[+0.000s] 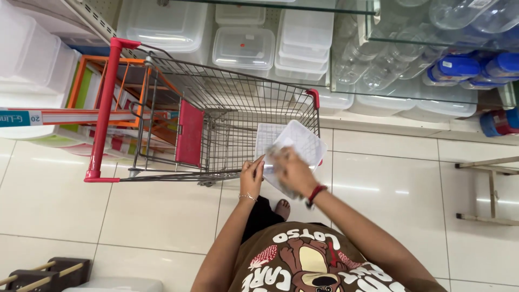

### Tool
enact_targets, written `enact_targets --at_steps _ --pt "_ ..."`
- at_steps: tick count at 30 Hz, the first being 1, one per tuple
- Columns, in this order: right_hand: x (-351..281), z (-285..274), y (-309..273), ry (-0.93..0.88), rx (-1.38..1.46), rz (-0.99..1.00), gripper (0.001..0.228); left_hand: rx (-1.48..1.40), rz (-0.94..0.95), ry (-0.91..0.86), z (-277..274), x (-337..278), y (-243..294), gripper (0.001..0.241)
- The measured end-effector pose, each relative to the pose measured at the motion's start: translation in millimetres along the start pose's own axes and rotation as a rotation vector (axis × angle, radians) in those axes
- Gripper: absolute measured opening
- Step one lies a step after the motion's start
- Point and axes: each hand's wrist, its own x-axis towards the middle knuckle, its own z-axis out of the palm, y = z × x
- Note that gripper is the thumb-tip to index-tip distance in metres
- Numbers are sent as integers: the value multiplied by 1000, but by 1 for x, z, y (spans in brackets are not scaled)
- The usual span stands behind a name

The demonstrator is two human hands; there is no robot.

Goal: The recorder is cleaning and organizing plastic storage containers using a cloth while standing in a store aisle with a shopping cart.

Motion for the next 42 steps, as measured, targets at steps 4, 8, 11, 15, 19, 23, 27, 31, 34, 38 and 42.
enact_targets --at_steps 4,8,11,15,19,23,27,31,34,38,42 --pt "-1 -10 12 -153 27 31 42 41 82 48 10 -12 -6 32" --pt "15 -26 56 -25 -107 152 31 16 43 34 12 -15 6 34" --pt "21 -40 65 143 -157 252 34 -17 -23 14 14 -12 22 35" --pt "20 -18 44 176 -161 285 60 -2 -84 -17 15 -12 29 35" --pt "6 -8 29 91 -112 70 59 12 -10 22 25 -11 15 36" --pt "18 -32 48 -36 -149 66 51 21 24 68 28 -10 13 37" --pt "34 -38 78 71 -99 371 54 43 -27 53 35 -7 7 36" --pt "45 -17 76 122 -86 358 55 46 -19 42 33 -8 10 37" --pt "61 -12 82 188 -160 156 57 26 -18 50 35 -7 7 37" --pt "62 -32 71 73 -285 240 53 30 -29 48 24 -14 23 36" --pt "52 -46 61 13 -447 284 57 67 -59 32 20 -16 38 36"
